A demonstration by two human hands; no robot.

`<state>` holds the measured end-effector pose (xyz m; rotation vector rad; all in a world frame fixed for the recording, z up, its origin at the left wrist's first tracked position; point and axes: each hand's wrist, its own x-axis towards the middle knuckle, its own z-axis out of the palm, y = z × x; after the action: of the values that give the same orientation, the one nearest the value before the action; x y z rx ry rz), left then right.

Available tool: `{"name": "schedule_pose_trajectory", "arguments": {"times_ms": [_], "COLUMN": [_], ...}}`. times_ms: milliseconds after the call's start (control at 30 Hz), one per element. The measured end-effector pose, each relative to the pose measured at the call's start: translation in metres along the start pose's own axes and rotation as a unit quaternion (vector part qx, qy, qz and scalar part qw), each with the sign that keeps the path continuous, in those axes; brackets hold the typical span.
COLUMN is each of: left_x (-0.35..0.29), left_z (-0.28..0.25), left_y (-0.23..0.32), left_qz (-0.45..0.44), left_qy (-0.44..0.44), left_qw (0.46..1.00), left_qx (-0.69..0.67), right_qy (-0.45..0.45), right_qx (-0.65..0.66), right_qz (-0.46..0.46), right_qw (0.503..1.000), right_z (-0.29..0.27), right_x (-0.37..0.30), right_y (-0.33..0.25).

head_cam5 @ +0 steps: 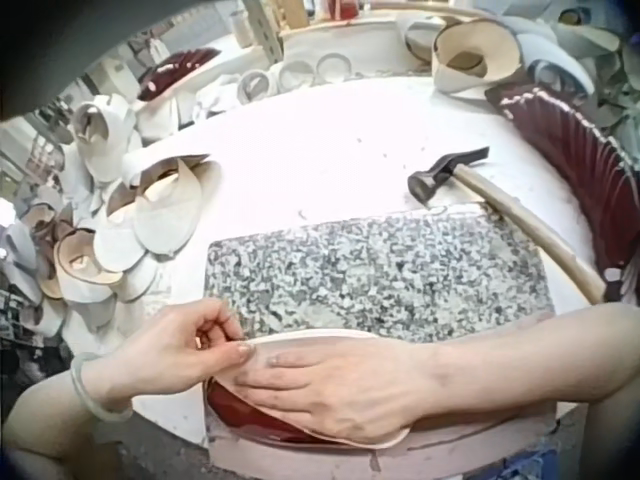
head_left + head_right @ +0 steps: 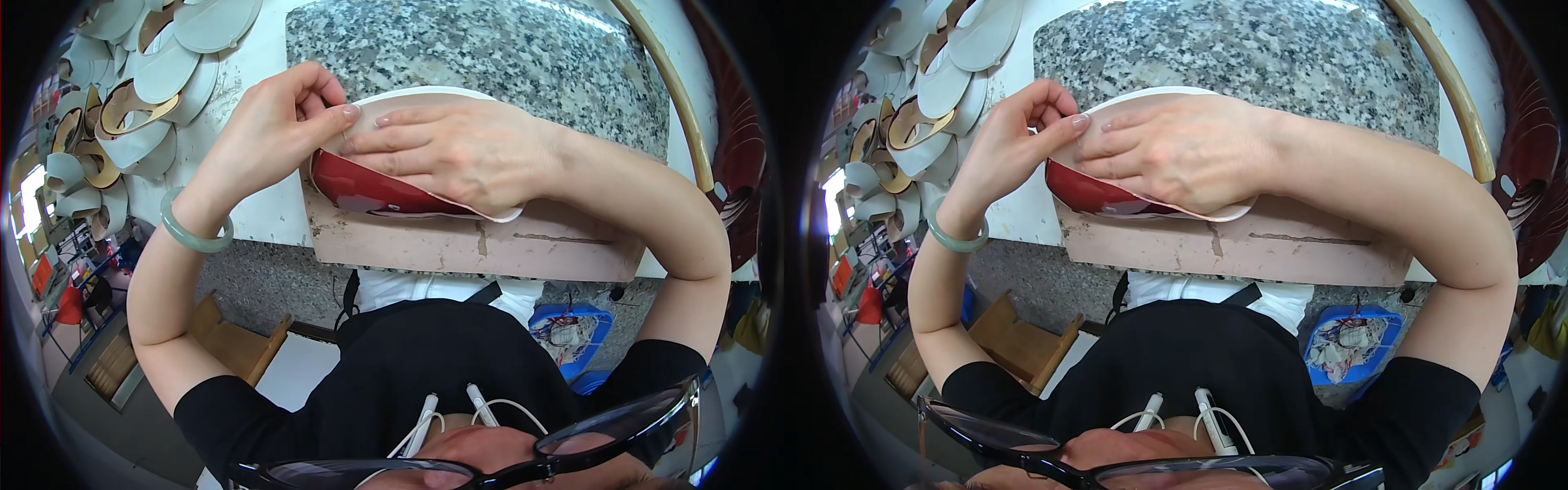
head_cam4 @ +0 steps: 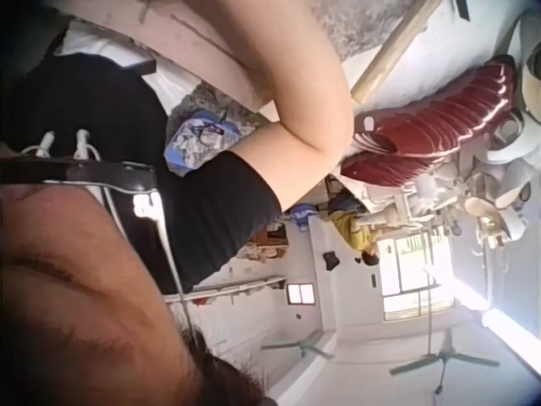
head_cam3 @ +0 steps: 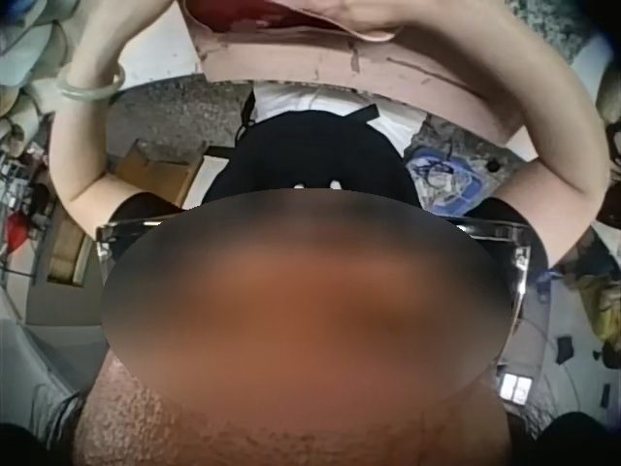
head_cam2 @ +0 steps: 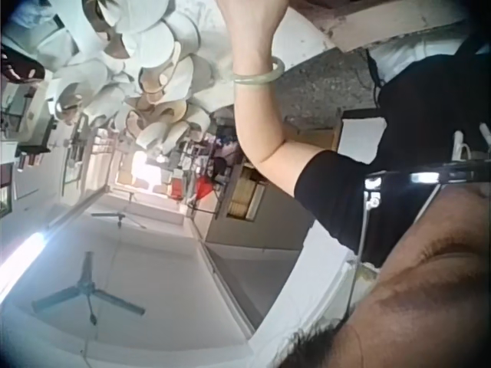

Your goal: The person assembles shoe components by aligning shoe uppers with linings, pressing and folding them together by hand, and hammering the edges with a hammer.

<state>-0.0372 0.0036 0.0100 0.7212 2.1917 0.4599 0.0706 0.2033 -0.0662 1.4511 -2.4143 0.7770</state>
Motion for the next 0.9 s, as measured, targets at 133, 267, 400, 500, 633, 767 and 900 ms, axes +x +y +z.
{"name": "schedule_pose_trajectory", "arguments": {"times_ms": [133,267,400,500,633,767,900], "left_x": [-0.022,-0.061,-0.063,-0.046,-0.041,-0.020,-0.001], "left_z": [0.009,0.042,0.085,0.087,0.078,0.075,0.065], "left_y": [-0.015,-0.019,-0.010,-0.021,-0.024,-0.032,-0.044], "left_qz": [0.018,0.228,0.265,0.306,0.250,0.285,0.270], "left_qy": [0.063,0.189,0.276,0.437,0.356,0.425,0.449], "left_qw": [0.985,0.947,0.923,0.842,0.891,0.858,0.846], "left_qx": [-0.158,-0.122,0.044,0.075,-0.129,0.051,0.100], "right_qy": [0.018,0.029,0.052,-0.026,-0.053,0.006,0.039], "right_qx": [0.063,0.174,0.171,0.268,0.226,0.031,-0.040], "right_qz": [0.005,0.059,0.064,0.278,0.342,0.201,0.148], "right_qw": [0.998,0.983,0.982,0.922,0.911,0.979,0.987], "right_z": [0.004,-0.003,-0.006,-0.042,-0.054,-0.005,-0.001], "right_x": [0.003,0.008,0.012,0.039,0.041,0.000,0.019], "right_y": [0.002,0.003,0.000,-0.040,-0.074,-0.073,-0.086]}}
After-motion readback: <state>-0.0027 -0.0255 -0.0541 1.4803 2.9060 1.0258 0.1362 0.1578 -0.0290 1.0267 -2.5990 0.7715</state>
